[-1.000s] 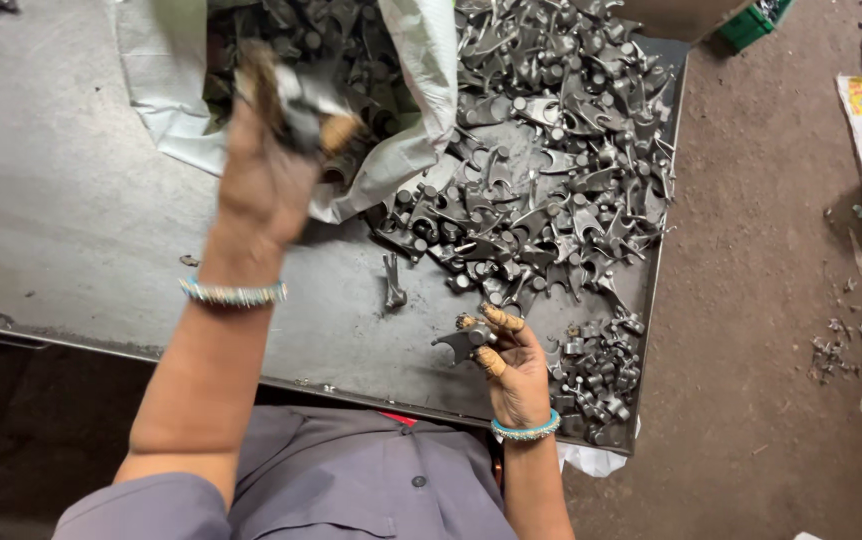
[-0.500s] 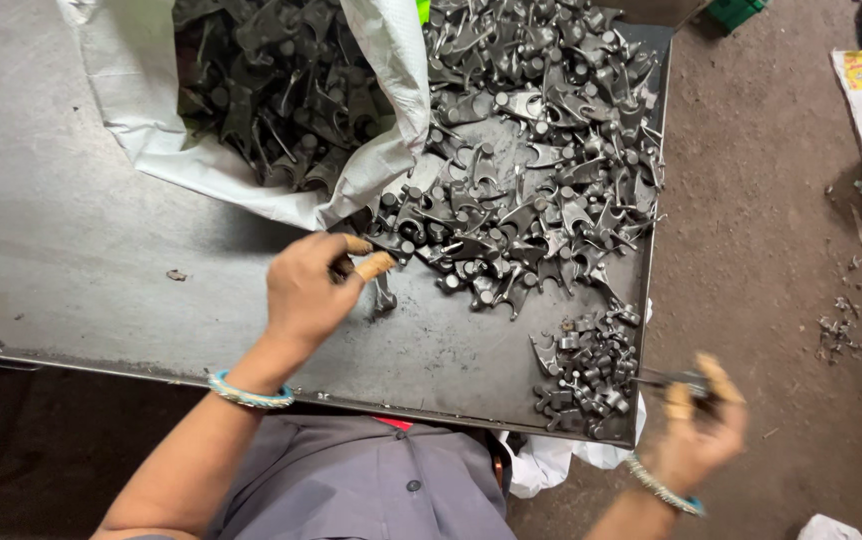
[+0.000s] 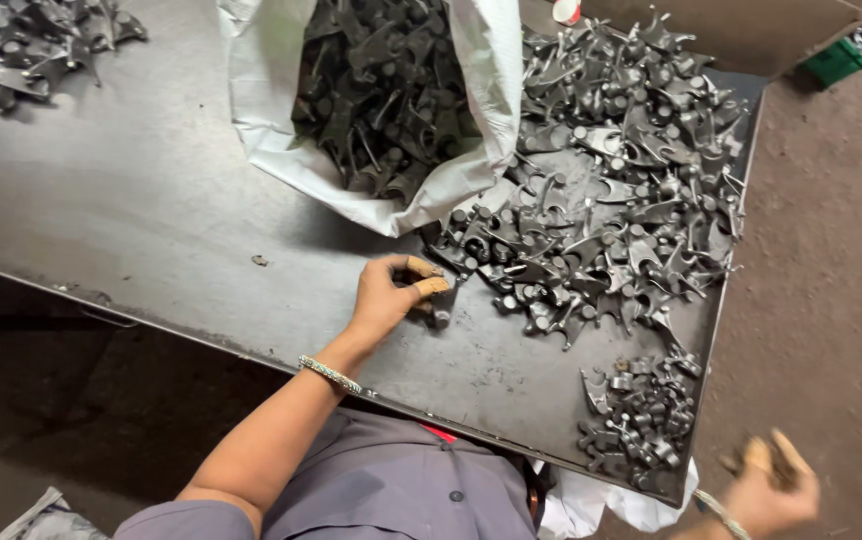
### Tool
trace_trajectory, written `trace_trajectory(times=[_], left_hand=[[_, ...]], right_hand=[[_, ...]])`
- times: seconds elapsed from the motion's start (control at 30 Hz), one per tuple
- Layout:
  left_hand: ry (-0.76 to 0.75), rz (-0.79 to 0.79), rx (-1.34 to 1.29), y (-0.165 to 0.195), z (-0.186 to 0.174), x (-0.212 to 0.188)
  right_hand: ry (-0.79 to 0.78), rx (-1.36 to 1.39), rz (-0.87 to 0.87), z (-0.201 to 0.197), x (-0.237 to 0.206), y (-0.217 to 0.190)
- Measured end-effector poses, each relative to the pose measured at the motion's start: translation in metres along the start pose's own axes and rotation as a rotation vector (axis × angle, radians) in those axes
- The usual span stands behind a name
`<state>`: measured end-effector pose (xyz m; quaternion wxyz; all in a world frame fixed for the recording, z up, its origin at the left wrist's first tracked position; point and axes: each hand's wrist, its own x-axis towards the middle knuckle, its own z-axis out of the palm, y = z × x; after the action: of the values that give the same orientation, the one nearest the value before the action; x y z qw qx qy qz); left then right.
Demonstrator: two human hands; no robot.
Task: The person repeatedly picks up small metal components from a pile on a metal table, aligns them, and presses them together by hand. They place the assembled units into a white sack and continue the cycle with additional parts from the pile.
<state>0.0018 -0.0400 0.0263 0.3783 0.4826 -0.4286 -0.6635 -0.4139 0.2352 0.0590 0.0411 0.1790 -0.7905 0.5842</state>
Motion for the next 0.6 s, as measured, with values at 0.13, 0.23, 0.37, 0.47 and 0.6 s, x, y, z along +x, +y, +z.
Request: trace_trajectory(times=[0.13, 0.23, 0.37, 0.47, 0.6], left_hand=[[-0.040, -0.152, -0.308, -0.011, -0.001, -0.006], [-0.051, -0.260, -0.453, -0.018, -0.001, -0.009], [-0.066, -0.326, -0.638, -0.024, 0.001, -0.013], [-0.059, -0.352, -0.674, -0.027, 0.005, -0.017], [-0.070, -0.379, -0.648, -0.029, 0.014, -0.023]], right_hand=[[-0.437, 0.125, 0.092, 0.082, -0.090, -0.061], [-0.974, 0.320, 0.168, 0.137, -0.147, -0.096], [-1.237, 0.445, 0.456, 0.174, -0.186, -0.106], [-1.228, 0.499, 0.667, 0.179, -0.189, -0.094], [-1.200, 0.534, 0.736, 0.173, -0.180, -0.076]])
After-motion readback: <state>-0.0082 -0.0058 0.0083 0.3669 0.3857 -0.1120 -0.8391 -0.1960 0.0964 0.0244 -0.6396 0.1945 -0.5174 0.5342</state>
